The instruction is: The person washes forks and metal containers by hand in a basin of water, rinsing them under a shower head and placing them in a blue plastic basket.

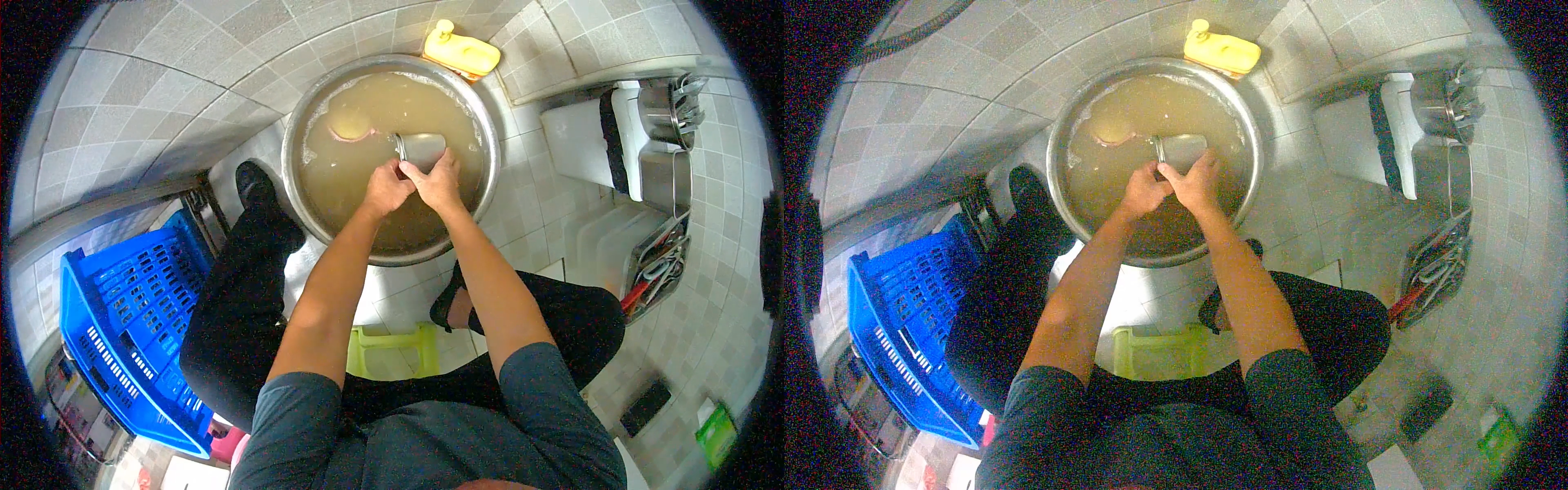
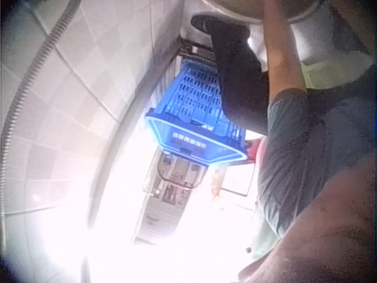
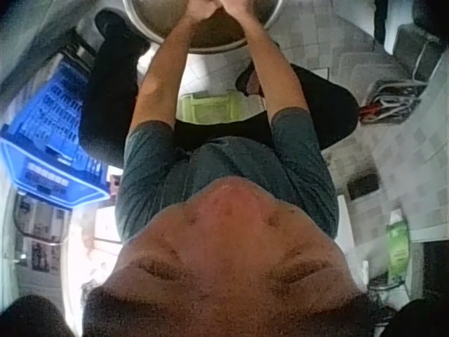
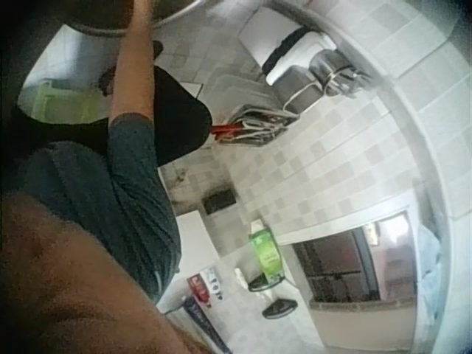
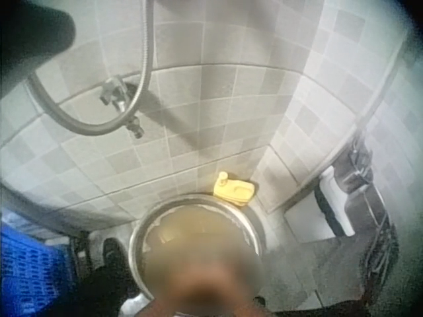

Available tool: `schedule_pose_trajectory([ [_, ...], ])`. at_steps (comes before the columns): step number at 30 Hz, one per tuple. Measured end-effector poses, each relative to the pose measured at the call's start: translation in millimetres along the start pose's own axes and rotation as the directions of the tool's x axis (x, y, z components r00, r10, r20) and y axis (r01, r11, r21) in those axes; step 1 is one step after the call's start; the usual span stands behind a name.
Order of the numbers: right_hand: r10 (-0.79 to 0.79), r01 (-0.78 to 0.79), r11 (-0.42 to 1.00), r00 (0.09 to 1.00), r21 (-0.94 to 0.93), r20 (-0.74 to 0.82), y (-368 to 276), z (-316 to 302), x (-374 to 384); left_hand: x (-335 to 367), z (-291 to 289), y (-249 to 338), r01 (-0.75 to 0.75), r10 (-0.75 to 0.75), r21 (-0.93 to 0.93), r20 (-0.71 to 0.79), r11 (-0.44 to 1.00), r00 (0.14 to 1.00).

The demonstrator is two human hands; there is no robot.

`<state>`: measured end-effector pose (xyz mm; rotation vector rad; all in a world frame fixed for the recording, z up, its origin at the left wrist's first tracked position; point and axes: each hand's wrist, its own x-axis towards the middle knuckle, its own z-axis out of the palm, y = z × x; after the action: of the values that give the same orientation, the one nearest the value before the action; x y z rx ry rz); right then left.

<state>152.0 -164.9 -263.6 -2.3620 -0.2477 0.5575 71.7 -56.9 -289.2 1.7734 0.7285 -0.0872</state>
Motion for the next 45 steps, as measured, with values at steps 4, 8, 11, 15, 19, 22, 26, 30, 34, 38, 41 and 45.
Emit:
schedule_pose_trajectory([
  [4,-0.125,0.125,0.992,0.992,-0.017,0.003,7,2,5,0,1,1,0.093,-0.093,-0.097,0.004,0.991,0.996],
  [8,-0.107,0.112,0.990,0.993,-0.084,0.057,3,0,10,-2,4,3,0.067,-0.070,-0.189,-0.012,0.980,0.997],
  [11,-0.052,0.067,0.985,0.994,-0.160,0.101,-12,-5,9,-6,6,4,0.037,-0.046,-0.202,-0.040,0.979,0.998],
  [15,-0.053,0.073,0.981,0.992,-0.182,0.113,-26,-10,6,-10,6,4,0.048,-0.057,-0.127,-0.072,0.991,0.996],
  [19,-0.130,0.136,0.972,0.991,-0.192,0.045,-23,-9,9,-9,8,6,0.030,-0.024,0.045,-0.136,0.999,0.990],
  [22,0.007,0.021,0.984,0.987,-0.174,0.160,-36,-16,7,-12,6,11,0.144,-0.130,0.091,-0.150,0.985,0.980],
  [26,-0.037,0.052,0.983,0.995,-0.174,0.093,-35,-16,6,-12,6,15,0.137,-0.109,0.163,-0.171,0.977,0.979],
  [30,-0.001,0.023,0.981,0.993,-0.191,0.114,-44,-19,3,-12,4,14,0.154,-0.112,0.248,-0.174,0.956,0.978],
  [34,0.041,-0.003,0.971,0.988,-0.238,0.152,-47,-21,6,-13,7,17,0.166,-0.110,0.296,-0.196,0.941,0.974],
  [38,0.058,-0.013,0.965,0.984,-0.261,0.167,-49,-20,7,-15,6,20,0.187,-0.129,0.319,-0.195,0.929,0.972],
  [41,0.043,0.005,0.956,0.987,-0.295,0.157,-47,-17,8,-16,7,25,0.211,-0.156,0.337,-0.183,0.918,0.971],
  [45,0.064,-0.003,0.951,0.980,-0.308,0.188,-48,-17,9,-16,5,25,0.214,-0.167,0.310,-0.169,0.926,0.971],
])
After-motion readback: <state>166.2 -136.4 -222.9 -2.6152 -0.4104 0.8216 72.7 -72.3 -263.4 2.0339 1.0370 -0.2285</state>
